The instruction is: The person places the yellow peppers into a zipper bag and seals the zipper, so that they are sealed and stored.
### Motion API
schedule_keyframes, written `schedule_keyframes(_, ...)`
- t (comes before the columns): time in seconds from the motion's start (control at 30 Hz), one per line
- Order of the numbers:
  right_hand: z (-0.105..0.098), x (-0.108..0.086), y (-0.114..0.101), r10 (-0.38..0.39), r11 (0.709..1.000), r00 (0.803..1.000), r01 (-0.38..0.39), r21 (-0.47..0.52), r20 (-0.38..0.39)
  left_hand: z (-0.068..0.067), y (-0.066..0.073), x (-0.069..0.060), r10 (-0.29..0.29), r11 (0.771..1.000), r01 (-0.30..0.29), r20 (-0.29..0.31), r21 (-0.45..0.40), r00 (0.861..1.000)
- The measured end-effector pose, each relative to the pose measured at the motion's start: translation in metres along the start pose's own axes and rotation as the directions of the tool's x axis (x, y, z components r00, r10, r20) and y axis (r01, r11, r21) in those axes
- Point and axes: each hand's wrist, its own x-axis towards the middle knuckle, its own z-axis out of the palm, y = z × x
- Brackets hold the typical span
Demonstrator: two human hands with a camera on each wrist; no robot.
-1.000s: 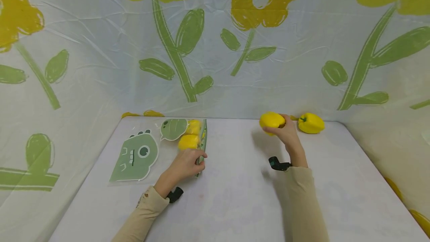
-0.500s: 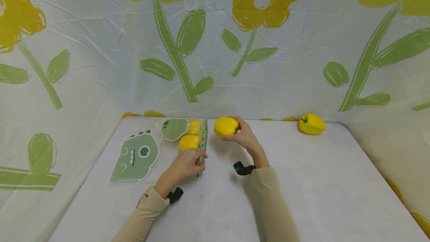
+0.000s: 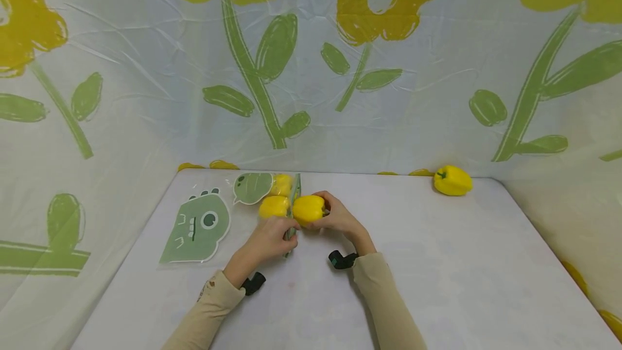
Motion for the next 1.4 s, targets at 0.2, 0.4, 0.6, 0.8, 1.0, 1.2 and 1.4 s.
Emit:
schedule_keyframes(0.2, 0.005, 0.000, 0.000, -0.033, 0.999, 0.998, 0.031, 0.039, 0.051, 0.001, -0.001, -0.001, 0.027, 1.000, -0.027, -0.024, 0.002, 0.999)
schedule_keyframes(0.4, 0.011, 0.001, 0.001, -0.022, 0.997, 0.989, 0.012, 0.070, 0.144, 0.001, -0.001, 0.000, -0.004, 1.000, 0.004, -0.009, 0.007, 1.000)
schedule_keyframes(0.6, 0.008, 0.001, 0.003, -0.044, 0.990, 0.971, 0.012, 0.138, 0.235, -0.001, 0.002, 0.000, -0.039, 0.999, 0.039, -0.001, 0.016, 0.999)
schedule_keyframes(0.8, -0.007, -0.002, 0.005, -0.036, 0.997, 0.990, 0.027, 0.069, 0.134, -0.001, 0.001, 0.000, -0.035, 0.999, 0.035, -0.001, 0.007, 0.999)
schedule_keyframes(1.0, -0.012, -0.005, 0.008, -0.019, 0.998, 1.000, 0.019, 0.066, 0.008, -0.001, 0.000, 0.000, -0.024, 1.000, 0.024, 0.000, 0.006, 1.000)
schedule_keyframes(1.2, -0.001, -0.001, 0.012, -0.042, 0.990, 0.993, 0.056, 0.128, -0.108, 0.000, 0.001, 0.000, -0.020, 1.000, 0.020, -0.001, 0.019, 1.000)
schedule_keyframes(1.4, 0.012, 0.002, 0.012, -0.064, 0.996, 0.993, 0.071, 0.063, -0.099, 0.001, 0.001, -0.001, -0.029, 1.000, 0.029, 0.004, 0.006, 1.000)
